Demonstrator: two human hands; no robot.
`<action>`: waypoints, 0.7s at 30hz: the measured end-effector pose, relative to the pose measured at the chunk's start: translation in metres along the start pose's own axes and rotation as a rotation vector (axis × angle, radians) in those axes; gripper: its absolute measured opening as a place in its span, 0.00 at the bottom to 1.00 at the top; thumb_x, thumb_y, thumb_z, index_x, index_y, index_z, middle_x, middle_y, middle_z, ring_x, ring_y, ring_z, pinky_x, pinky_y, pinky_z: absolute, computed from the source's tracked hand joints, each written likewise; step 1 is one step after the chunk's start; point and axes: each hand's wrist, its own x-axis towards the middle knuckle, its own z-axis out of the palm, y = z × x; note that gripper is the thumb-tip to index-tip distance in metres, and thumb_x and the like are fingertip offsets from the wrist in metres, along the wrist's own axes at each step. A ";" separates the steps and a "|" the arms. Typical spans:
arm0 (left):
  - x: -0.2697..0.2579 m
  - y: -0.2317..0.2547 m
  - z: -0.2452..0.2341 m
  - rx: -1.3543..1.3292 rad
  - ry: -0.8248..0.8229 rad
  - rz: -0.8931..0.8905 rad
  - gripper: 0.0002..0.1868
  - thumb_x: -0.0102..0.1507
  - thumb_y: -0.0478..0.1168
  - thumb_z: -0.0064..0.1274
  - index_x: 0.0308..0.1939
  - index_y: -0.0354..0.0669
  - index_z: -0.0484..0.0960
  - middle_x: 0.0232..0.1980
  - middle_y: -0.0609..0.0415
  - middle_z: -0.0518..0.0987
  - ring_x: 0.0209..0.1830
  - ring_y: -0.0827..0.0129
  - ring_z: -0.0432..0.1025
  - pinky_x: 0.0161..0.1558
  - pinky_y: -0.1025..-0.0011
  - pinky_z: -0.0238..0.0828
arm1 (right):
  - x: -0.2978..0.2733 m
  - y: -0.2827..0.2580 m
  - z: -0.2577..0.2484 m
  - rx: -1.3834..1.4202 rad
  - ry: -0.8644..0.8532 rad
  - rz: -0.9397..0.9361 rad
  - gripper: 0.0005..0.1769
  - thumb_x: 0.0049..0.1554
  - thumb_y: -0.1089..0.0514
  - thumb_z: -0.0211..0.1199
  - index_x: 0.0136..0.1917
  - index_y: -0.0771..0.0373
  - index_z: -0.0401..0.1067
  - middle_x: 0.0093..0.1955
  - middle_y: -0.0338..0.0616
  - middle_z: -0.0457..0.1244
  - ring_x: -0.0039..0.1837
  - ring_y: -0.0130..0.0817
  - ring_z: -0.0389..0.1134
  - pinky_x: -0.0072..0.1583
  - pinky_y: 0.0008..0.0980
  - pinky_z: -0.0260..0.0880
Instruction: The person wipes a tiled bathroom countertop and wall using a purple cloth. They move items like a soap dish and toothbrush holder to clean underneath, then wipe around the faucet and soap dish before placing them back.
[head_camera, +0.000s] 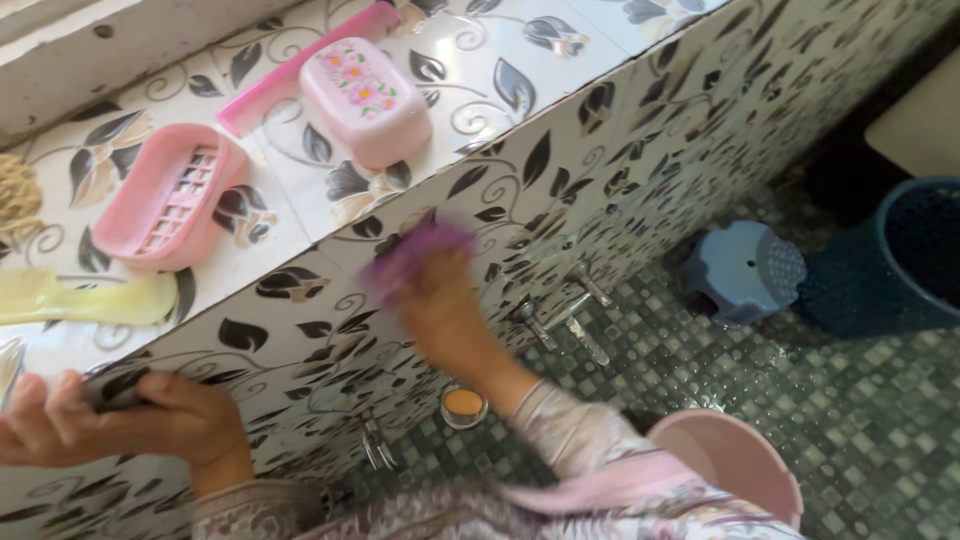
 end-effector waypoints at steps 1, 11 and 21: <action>-0.002 0.001 -0.002 -0.034 -0.003 -0.011 0.22 0.79 0.48 0.33 0.67 0.32 0.57 0.69 0.34 0.54 0.72 0.40 0.50 0.73 0.37 0.49 | -0.009 -0.017 0.003 0.011 -0.097 -0.072 0.24 0.60 0.63 0.60 0.69 0.53 0.68 0.74 0.52 0.57 0.81 0.58 0.51 0.83 0.66 0.38; -0.038 -0.038 0.026 0.044 0.047 -0.205 0.27 0.78 0.50 0.29 0.68 0.27 0.54 0.64 0.38 0.57 0.65 0.48 0.56 0.70 0.48 0.56 | -0.008 0.270 -0.070 0.188 0.514 0.490 0.36 0.67 0.47 0.46 0.82 0.60 0.40 0.84 0.52 0.37 0.86 0.51 0.38 0.85 0.50 0.34; -0.029 -0.063 0.033 0.126 0.118 -0.066 0.27 0.74 0.57 0.28 0.66 0.39 0.59 0.66 0.41 0.59 0.74 0.48 0.50 0.77 0.43 0.46 | -0.031 0.147 0.020 0.251 0.599 0.600 0.40 0.74 0.42 0.39 0.86 0.64 0.29 0.90 0.56 0.28 0.90 0.50 0.33 0.86 0.45 0.35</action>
